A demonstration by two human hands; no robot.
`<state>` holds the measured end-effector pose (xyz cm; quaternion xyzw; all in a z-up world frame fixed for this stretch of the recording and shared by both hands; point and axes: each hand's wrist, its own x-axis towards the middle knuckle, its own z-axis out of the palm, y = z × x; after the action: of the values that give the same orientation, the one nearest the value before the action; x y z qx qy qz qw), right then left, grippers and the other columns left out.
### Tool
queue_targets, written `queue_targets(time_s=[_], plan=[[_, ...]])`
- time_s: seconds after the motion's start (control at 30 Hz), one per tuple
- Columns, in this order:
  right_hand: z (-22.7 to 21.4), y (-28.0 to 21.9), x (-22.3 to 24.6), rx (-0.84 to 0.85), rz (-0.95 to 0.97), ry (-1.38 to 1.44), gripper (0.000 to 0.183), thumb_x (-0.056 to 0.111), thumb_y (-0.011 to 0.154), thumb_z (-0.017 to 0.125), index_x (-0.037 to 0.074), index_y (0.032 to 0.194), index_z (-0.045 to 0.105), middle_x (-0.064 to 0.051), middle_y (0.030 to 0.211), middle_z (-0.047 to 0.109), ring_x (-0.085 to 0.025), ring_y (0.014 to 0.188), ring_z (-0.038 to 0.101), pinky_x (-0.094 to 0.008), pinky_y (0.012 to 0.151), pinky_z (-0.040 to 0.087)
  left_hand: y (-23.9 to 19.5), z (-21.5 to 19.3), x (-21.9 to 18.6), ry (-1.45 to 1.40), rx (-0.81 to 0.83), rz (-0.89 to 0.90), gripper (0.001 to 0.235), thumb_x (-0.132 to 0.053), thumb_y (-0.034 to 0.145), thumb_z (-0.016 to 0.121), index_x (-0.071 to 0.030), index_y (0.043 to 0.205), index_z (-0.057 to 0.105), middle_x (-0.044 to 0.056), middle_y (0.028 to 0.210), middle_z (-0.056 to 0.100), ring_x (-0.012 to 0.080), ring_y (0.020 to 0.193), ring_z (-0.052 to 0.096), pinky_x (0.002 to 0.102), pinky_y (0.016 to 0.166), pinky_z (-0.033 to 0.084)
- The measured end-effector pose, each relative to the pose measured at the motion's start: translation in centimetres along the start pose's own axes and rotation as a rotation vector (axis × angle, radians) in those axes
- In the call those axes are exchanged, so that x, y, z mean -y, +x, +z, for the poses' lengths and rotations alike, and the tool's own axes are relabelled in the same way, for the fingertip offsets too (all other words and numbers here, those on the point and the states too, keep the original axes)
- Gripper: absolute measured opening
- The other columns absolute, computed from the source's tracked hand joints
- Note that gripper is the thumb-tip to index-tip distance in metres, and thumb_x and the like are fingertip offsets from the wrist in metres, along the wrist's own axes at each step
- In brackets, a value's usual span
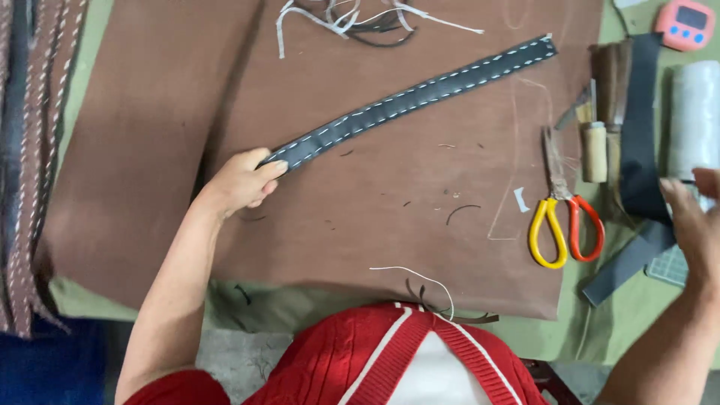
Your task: Trimming excess thread from a stitched leather strap and attaching a leather cord loop
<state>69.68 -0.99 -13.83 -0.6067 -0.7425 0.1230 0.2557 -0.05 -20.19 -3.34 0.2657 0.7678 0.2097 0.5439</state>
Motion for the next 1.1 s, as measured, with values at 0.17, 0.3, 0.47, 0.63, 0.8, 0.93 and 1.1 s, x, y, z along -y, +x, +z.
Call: queue_targets(time_s=[0.17, 0.3, 0.47, 0.63, 0.8, 0.93, 1.1], plan=[[2.0, -2.3, -5.2, 0.027, 0.055, 0.09, 0.034, 0.009, 0.123, 0.078, -0.007, 0.149, 0.061, -0.025, 0.131, 0.057, -0.036, 0.112, 0.058, -0.047, 0.087, 0.045, -1.8, -0.4, -0.3, 0.072, 0.05, 0.076, 0.031, -0.016, 0.093, 0.062, -0.011, 0.123, 0.055, 0.009, 0.077, 0.068, 0.0124, 0.061, 0.053, 0.026, 0.057, 0.042], [2.8, -1.6, -2.4, 0.085, 0.031, 0.124, 0.038, 0.009, 0.121, 0.073, -0.009, 0.149, 0.056, -0.029, 0.129, 0.055, -0.035, 0.114, 0.053, -0.045, 0.097, 0.042, -3.0, -1.2, 0.4, 0.007, 0.054, 0.213, 0.043, -0.008, 0.092, 0.06, -0.012, 0.135, 0.052, 0.006, 0.104, 0.064, 0.0146, 0.086, 0.072, 0.027, 0.057, 0.046], [2.2, -1.6, 3.2, 0.01, 0.015, 0.002, 0.038, 0.008, 0.122, 0.069, -0.015, 0.149, 0.054, -0.033, 0.128, 0.056, -0.042, 0.114, 0.053, -0.049, 0.097, 0.04, -3.5, -3.3, 0.7, 0.631, -0.354, 0.273, 0.048, -0.041, 0.092, 0.062, -0.02, 0.136, 0.057, 0.018, 0.131, 0.06, 0.0393, 0.127, 0.048, 0.054, 0.104, 0.035], [3.8, -2.4, 4.8, -0.254, -0.078, -0.217, 0.027, 0.007, 0.122, 0.079, -0.011, 0.14, 0.07, -0.027, 0.123, 0.072, -0.043, 0.109, 0.068, -0.049, 0.089, 0.049, 2.8, -1.3, -2.6, 0.628, -0.759, 1.014, 0.014, -0.027, 0.095, 0.079, -0.02, 0.107, 0.074, 0.002, 0.105, 0.07, 0.0256, 0.101, 0.063, 0.046, 0.084, 0.046], [4.9, -3.1, 4.7, -0.416, -0.263, -0.274, 0.026, -0.006, 0.108, 0.087, -0.016, 0.129, 0.077, -0.029, 0.119, 0.076, -0.045, 0.105, 0.068, -0.05, 0.092, 0.052, 11.5, 5.3, -8.1, 0.556, -0.688, 1.167, 0.005, -0.024, 0.096, 0.074, -0.021, 0.094, 0.071, 0.002, 0.087, 0.062, 0.0319, 0.08, 0.064, 0.047, 0.071, 0.05], [6.0, -3.8, 3.2, -0.375, -0.177, -0.443, 0.025, 0.018, 0.109, 0.09, 0.003, 0.128, 0.084, -0.017, 0.114, 0.08, -0.039, 0.1, 0.071, -0.049, 0.085, 0.048, 17.4, 8.3, -11.0, 0.54, -0.618, 1.135, 0.013, -0.011, 0.095, 0.067, -0.013, 0.107, 0.073, 0.009, 0.092, 0.053, 0.0358, 0.087, 0.053, 0.048, 0.062, 0.048], [7.0, -4.6, 2.1, -0.384, -0.099, -0.462, 0.023, 0.02, 0.106, 0.089, 0.01, 0.126, 0.083, -0.014, 0.117, 0.077, -0.038, 0.105, 0.068, -0.048, 0.094, 0.039, 19.6, 9.5, -11.3, 0.613, -0.633, 1.097, 0.011, -0.007, 0.089, 0.072, -0.007, 0.1, 0.071, 0.01, 0.09, 0.046, 0.0343, 0.086, 0.048, 0.046, 0.059, 0.048]])
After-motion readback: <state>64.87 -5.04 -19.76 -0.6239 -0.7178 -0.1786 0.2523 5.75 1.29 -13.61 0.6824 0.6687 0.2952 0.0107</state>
